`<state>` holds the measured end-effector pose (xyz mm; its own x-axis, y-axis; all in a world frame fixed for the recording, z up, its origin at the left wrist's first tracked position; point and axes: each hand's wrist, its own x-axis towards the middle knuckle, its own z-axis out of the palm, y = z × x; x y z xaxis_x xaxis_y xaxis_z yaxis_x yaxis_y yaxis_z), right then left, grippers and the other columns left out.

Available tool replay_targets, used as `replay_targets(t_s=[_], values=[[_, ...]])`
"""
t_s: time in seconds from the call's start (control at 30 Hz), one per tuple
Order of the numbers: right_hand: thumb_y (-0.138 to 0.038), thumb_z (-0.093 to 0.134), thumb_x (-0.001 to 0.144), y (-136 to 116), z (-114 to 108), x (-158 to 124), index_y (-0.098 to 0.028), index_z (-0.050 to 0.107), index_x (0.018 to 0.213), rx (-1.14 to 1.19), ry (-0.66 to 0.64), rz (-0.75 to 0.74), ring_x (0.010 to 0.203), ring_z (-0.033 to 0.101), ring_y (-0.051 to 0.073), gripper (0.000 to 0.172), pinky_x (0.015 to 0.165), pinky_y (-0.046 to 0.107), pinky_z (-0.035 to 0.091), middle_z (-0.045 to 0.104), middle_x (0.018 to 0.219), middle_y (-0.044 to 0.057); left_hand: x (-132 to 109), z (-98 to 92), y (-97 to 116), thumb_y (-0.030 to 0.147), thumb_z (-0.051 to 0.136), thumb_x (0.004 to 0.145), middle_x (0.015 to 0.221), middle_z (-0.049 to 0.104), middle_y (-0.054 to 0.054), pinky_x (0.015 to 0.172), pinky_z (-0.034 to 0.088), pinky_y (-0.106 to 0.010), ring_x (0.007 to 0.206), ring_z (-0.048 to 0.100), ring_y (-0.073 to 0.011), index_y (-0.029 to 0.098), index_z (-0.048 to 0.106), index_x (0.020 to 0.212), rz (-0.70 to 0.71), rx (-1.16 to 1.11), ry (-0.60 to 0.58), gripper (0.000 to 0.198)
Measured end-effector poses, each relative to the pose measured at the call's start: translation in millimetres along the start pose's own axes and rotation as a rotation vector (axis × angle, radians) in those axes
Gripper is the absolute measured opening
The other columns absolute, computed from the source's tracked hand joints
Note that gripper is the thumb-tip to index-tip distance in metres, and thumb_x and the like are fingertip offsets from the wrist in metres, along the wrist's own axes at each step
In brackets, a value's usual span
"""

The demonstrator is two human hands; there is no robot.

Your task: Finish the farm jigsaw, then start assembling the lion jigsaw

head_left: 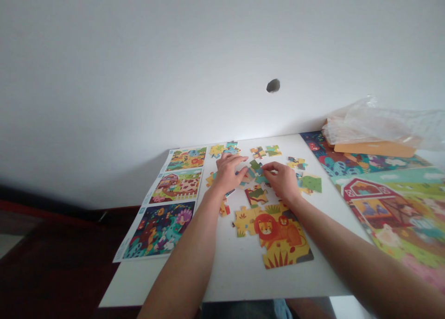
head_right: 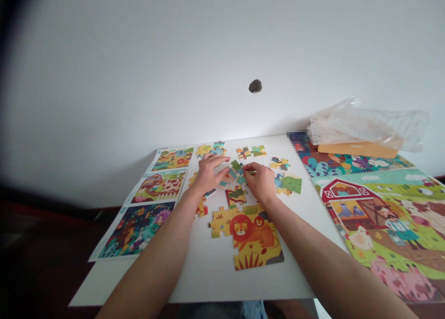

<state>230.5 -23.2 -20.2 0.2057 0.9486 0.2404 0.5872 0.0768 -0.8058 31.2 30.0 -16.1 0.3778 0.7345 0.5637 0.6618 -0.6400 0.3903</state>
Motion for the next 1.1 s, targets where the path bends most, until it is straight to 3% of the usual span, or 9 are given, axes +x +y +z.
replay_targets(t_s=[0.13, 0.27, 0.37, 0.5, 0.63, 0.7, 0.8, 0.97, 1.1], values=[[-0.034, 0.061, 0.08, -2, -1, -1, -0.023, 0.071, 0.096, 0.088, 0.047, 0.011, 0.075, 0.068, 0.017, 0.022, 0.076, 0.03, 0.049, 0.075, 0.086, 0.001, 1, 5.8, 2, 0.021, 0.069, 0.083, 0.089, 0.075, -0.003, 0.096, 0.046, -0.044, 0.095, 0.065, -0.0236, 0.024, 0.071, 0.102, -0.042, -0.149, -0.064, 0.019], [-0.039, 0.063, 0.081, -9, -3, -4, -0.023, 0.068, 0.112, 0.114, -0.004, -0.002, 0.074, 0.065, 0.016, 0.035, 0.073, 0.028, 0.047, 0.073, 0.087, 0.001, 3, 8.2, 5, 0.025, 0.065, 0.085, 0.086, 0.072, -0.003, 0.081, 0.054, -0.032, 0.081, 0.068, -0.0173, 0.019, 0.066, 0.09, -0.141, -0.384, -0.028, 0.007], [-0.039, 0.06, 0.083, -11, -3, -6, -0.022, 0.072, 0.103, 0.053, -0.067, -0.059, 0.072, 0.063, 0.016, 0.029, 0.072, 0.027, 0.045, 0.071, 0.079, 0.0, 2, 4.2, 7, 0.026, 0.064, 0.085, 0.085, 0.071, -0.002, 0.078, 0.054, -0.029, 0.078, 0.067, -0.0157, 0.019, 0.065, 0.088, -0.118, -0.433, -0.038, 0.007], [-0.035, 0.054, 0.086, -8, 0, -7, -0.02, 0.068, 0.119, -0.012, -0.062, -0.111, 0.071, 0.061, 0.015, 0.039, 0.073, 0.027, 0.045, 0.069, 0.077, 0.0, 0, -4.6, -3, 0.021, 0.055, 0.09, 0.092, 0.073, -0.003, 0.093, 0.05, -0.037, 0.094, 0.066, -0.02, 0.021, 0.069, 0.087, -0.111, -0.177, 0.107, 0.015], [-0.032, 0.052, 0.086, -2, 4, -6, -0.021, 0.065, 0.124, -0.113, -0.138, -0.131, 0.072, 0.061, 0.016, 0.042, 0.073, 0.028, 0.044, 0.07, 0.081, 0.002, 11, -9.7, -33, 0.014, 0.054, 0.085, 0.107, 0.071, -0.01, 0.099, 0.047, -0.042, 0.105, 0.063, -0.0264, 0.019, 0.068, 0.104, -0.459, 0.215, 0.202, 0.025], [-0.031, 0.052, 0.086, -2, 6, -5, -0.021, 0.066, 0.123, -0.145, -0.162, -0.149, 0.074, 0.061, 0.017, 0.04, 0.076, 0.028, 0.043, 0.071, 0.084, 0.002, 24, -11.5, -50, 0.017, 0.058, 0.083, 0.119, 0.066, -0.016, 0.099, 0.046, -0.045, 0.114, 0.06, -0.0313, 0.016, 0.062, 0.121, -0.569, 0.349, 0.094, 0.038], [-0.029, 0.052, 0.087, -2, 6, -5, -0.022, 0.066, 0.123, -0.178, -0.169, -0.16, 0.077, 0.062, 0.018, 0.039, 0.079, 0.03, 0.042, 0.071, 0.085, 0.003, 51, -16.0, -75, 0.016, 0.062, 0.079, 0.138, 0.056, -0.017, 0.106, 0.04, -0.044, 0.127, 0.051, -0.0323, 0.019, 0.051, 0.138, -0.497, 0.378, -0.173, 0.06], [-0.027, 0.052, 0.088, -3, 6, -5, -0.021, 0.065, 0.124, -0.197, -0.174, -0.162, 0.08, 0.063, 0.018, 0.039, 0.083, 0.03, 0.04, 0.072, 0.088, 0.005, 82, -26.5, -109, 0.017, 0.078, 0.063, 0.121, 0.07, -0.005, 0.094, 0.048, -0.025, 0.109, 0.065, -0.0237, 0.023, 0.069, 0.115, -0.44, 0.285, -0.432, 0.053], [-0.026, 0.052, 0.089, -4, 6, -4, -0.022, 0.065, 0.123, -0.213, -0.183, -0.16, 0.082, 0.063, 0.018, 0.037, 0.085, 0.03, 0.039, 0.072, 0.088, 0.004, 87, -29.1, -119, 0.022, 0.078, 0.066, 0.108, 0.074, -0.005, 0.082, 0.05, -0.022, 0.094, 0.069, -0.0217, 0.019, 0.071, 0.112, -0.452, 0.287, -0.483, 0.047]])
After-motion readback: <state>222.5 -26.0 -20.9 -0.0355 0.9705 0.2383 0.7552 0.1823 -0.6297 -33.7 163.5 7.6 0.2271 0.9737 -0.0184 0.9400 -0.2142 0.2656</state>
